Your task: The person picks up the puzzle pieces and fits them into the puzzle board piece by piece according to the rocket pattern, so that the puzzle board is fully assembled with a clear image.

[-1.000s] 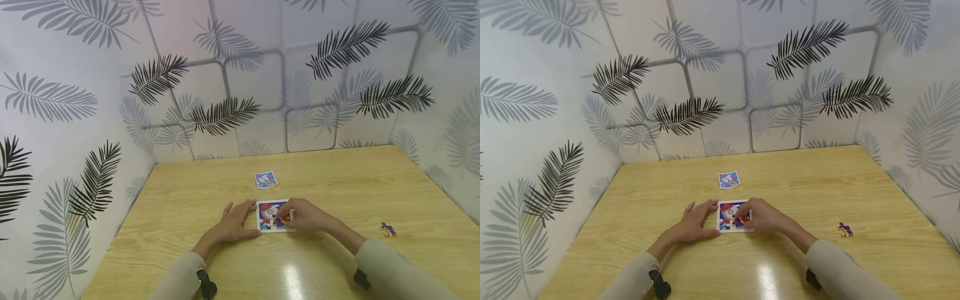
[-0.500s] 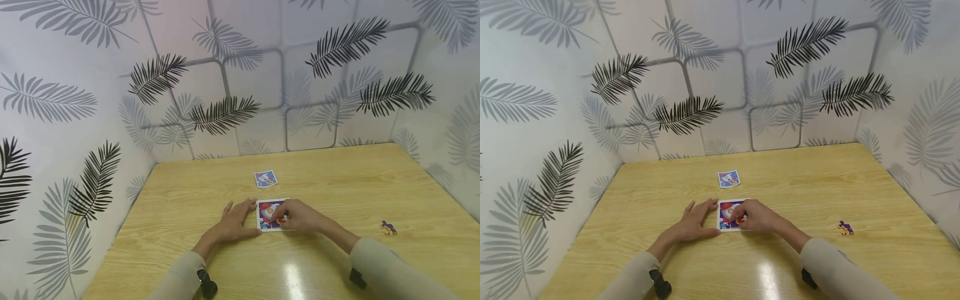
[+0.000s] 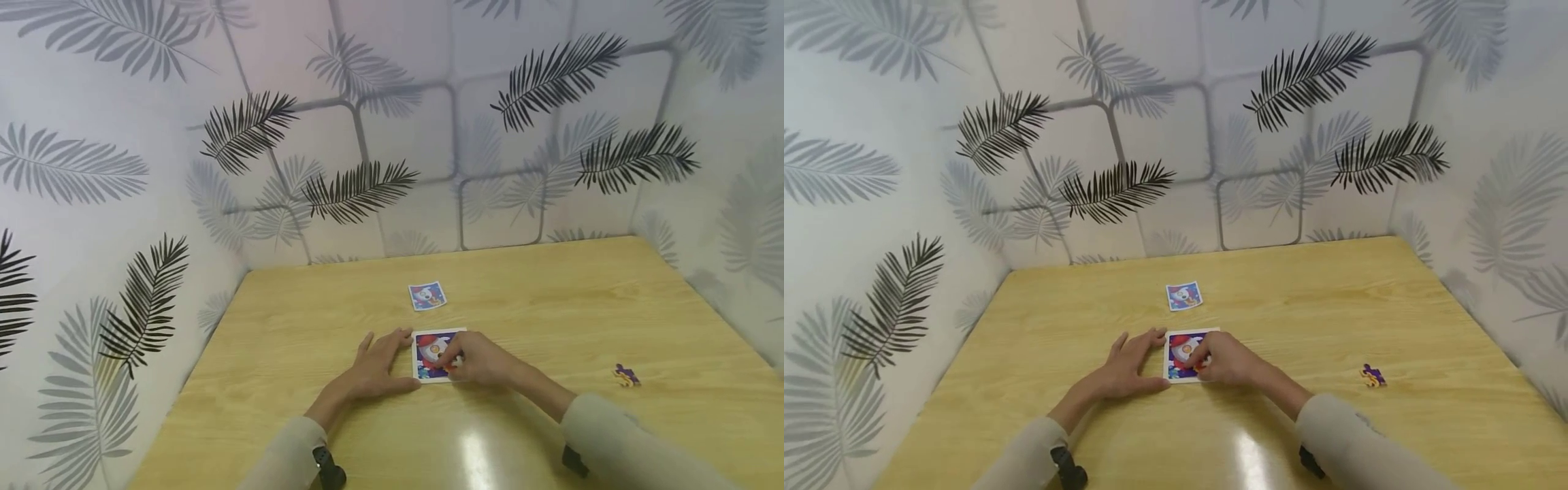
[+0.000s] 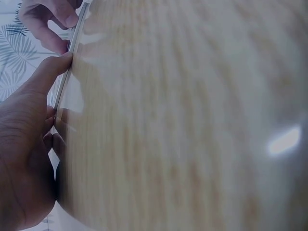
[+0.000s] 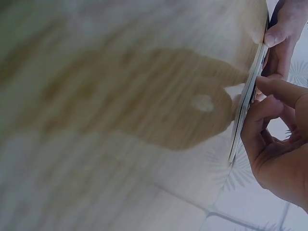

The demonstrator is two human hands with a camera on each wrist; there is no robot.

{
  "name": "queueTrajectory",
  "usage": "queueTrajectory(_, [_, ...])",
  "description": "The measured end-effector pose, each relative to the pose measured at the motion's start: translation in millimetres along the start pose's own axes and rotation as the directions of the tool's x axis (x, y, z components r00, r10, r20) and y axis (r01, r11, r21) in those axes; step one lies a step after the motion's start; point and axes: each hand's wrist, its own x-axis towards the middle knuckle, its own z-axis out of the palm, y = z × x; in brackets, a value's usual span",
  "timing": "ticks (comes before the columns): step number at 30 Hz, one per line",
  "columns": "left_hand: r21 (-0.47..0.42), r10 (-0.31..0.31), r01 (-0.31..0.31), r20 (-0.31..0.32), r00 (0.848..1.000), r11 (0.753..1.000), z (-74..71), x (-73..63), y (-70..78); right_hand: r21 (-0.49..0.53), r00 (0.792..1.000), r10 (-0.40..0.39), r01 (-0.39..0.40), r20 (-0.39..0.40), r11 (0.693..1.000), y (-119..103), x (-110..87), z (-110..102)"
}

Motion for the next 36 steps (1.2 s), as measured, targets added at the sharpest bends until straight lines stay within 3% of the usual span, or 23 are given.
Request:
queueTrajectory(9, [-0.036, -0.003, 0.003, -0.008, 1.000, 0.999, 12.5, -9.1, 0.8, 0.101, 0.999, 0.037, -0.041, 0.037, 0.994, -1, -7.4, 6])
queueTrajectory(14, [-0.055, 0.010, -0.010, -0.016, 1.000, 0.998, 14.5, -7.7, 4.0, 0.096, 0.996, 0.082, -0.086, 0.042, 0.992, -3, -8.4, 3])
queueTrajectory(26, [-0.034, 0.017, -0.018, -0.010, 1.000, 0.999, 0.6, 0.4, 8.4, 0.105, 0.991, 0.136, -0.135, -0.003, 0.985, -7, -7.0, -4])
queueTrajectory(36, [-0.039, -0.002, 0.001, -0.021, 1.000, 0.999, 5.0, 0.0, 7.2, 0.085, 0.996, 0.088, -0.089, 0.011, 0.992, -4, -9.2, -6])
